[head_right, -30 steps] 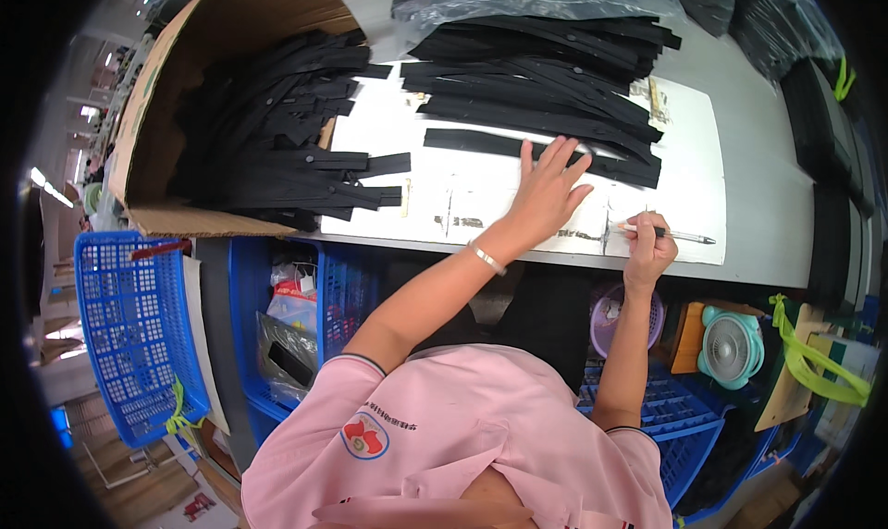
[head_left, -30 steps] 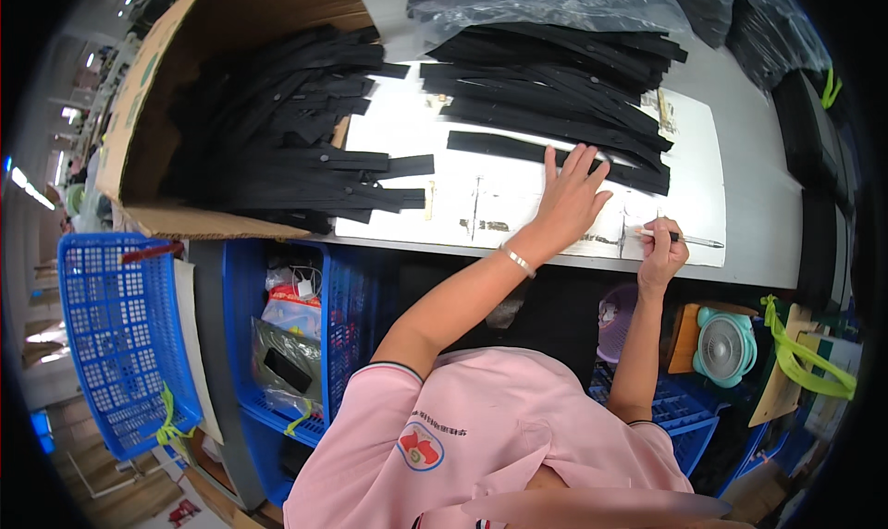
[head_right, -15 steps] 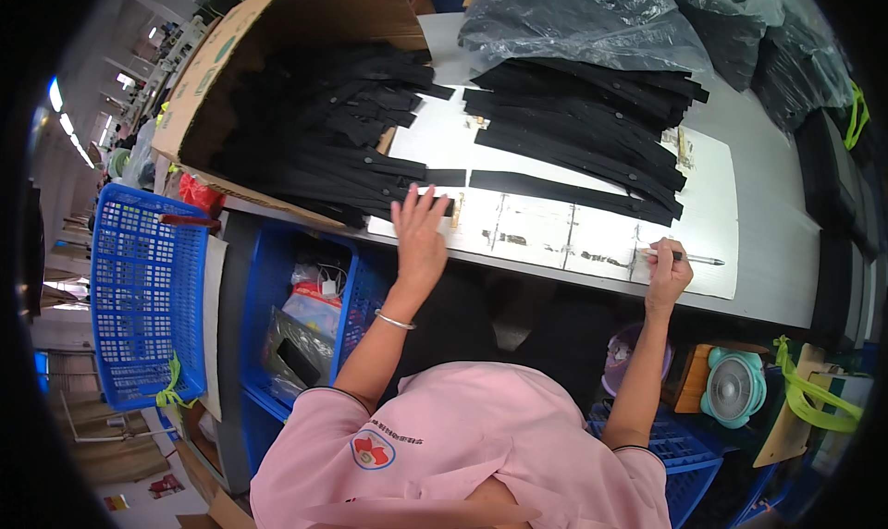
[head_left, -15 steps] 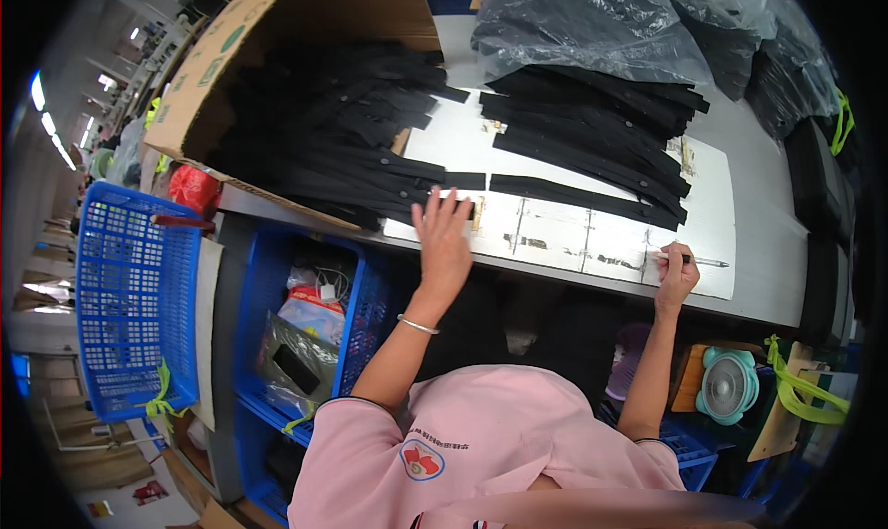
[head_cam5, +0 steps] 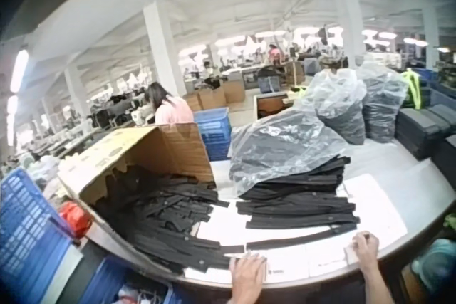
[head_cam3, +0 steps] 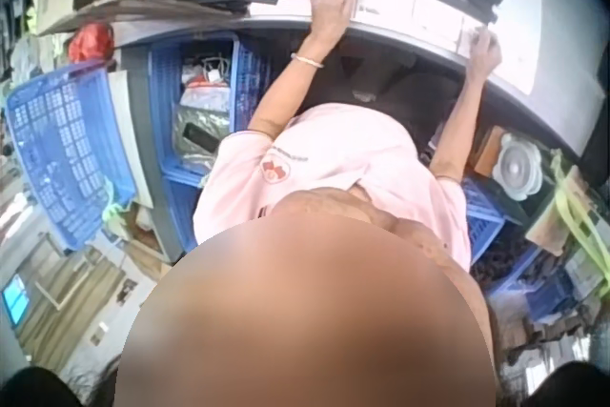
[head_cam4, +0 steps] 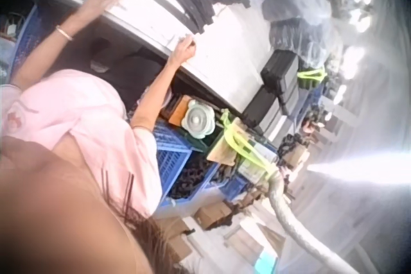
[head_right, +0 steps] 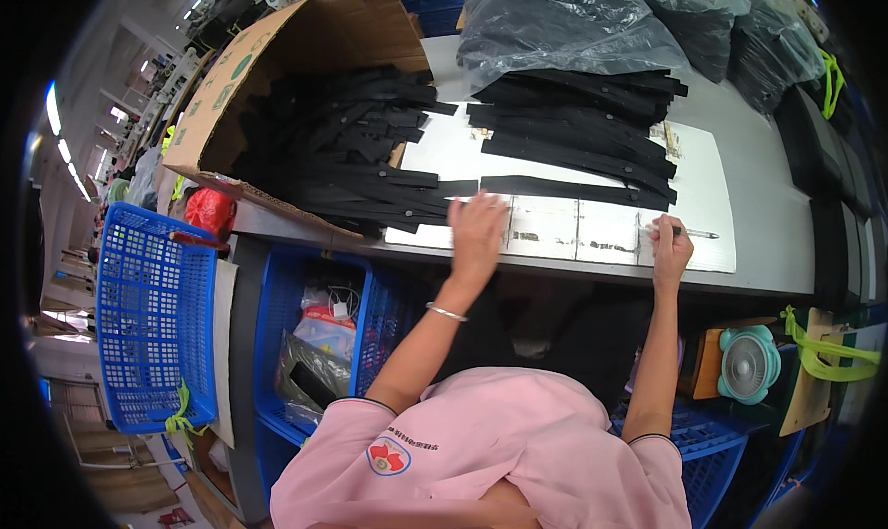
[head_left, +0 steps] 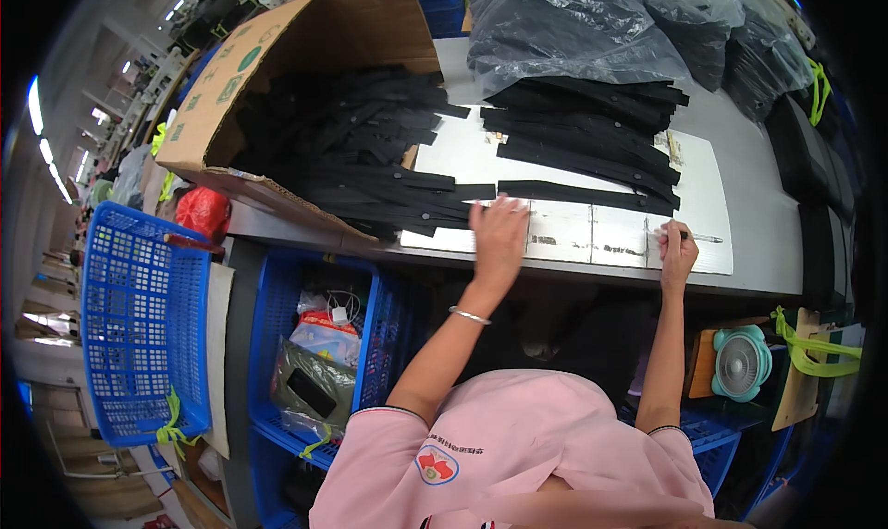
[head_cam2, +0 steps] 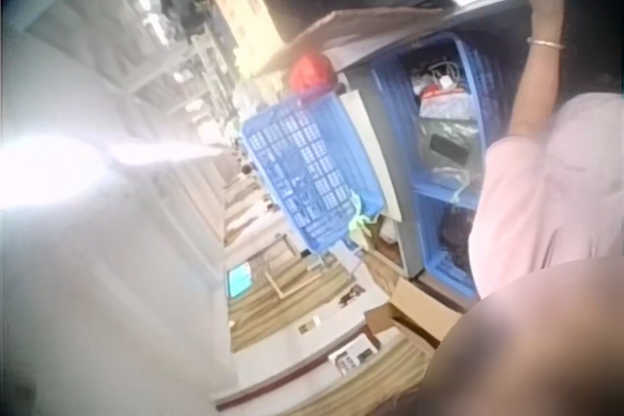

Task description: The recorder is using a pen to mark specific positions on black fabric strips, using a guide on the workbench.

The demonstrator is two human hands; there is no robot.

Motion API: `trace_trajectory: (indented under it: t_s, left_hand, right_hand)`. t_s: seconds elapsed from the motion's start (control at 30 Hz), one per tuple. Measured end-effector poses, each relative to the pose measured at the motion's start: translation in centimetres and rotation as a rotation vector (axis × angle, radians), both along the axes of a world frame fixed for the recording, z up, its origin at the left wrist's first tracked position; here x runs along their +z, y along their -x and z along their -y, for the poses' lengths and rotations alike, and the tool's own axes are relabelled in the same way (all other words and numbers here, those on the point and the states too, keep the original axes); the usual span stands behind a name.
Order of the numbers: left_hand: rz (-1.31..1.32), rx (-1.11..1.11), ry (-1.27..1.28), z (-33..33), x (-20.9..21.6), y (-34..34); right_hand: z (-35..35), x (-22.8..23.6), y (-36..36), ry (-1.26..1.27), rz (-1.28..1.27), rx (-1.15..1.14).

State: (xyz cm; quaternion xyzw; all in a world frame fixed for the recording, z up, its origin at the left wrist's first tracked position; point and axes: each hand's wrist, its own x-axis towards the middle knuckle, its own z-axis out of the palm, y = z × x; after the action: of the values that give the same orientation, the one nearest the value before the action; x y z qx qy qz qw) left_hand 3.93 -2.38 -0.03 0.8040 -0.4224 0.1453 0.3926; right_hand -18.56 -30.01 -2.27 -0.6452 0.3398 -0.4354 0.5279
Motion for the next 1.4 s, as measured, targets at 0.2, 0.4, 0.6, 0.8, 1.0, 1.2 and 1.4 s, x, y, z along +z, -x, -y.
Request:
trace_trajectory:
  t_s: [0.2, 0.4, 0.6, 0.8, 1.0, 1.2, 1.4]
  left_hand:
    - [-0.038, -0.277, -0.165, 6.0, -0.7, 6.6]
    - [-0.114, -0.324, -0.184, 7.6, -1.7, 8.8]
    - [-0.125, -0.362, -0.22, 5.3, -0.8, 8.1]
    - [-0.09, -0.289, -0.341, 2.5, 0.1, 7.2]
    - [-0.13, -0.16, -0.386, 0.0, 0.3, 5.6]
    - [-0.127, -0.081, -0.386, -2.3, -0.1, 4.0]
    - [-0.127, -0.032, -0.373, -2.8, -0.2, 3.8]
  right_hand:
    - [-2.2, 2.5, -1.4, 0.141, -0.119, -0.018]
    - [-10.5, 2.7, -3.1, 0.742, -0.389, 0.052]
    - [-11.0, 1.5, -1.2, 1.034, -0.556, 0.159]
    - [-5.8, 0.8, 3.4, 1.033, -0.616, -0.041]
    - [-3.5, 0.0, 5.0, 1.029, -0.567, -0.147]
    - [-3.8, 0.1, 4.5, 1.001, -0.554, -0.16]
    - [-3.8, 0.6, 4.9, 0.996, -0.576, -0.131]
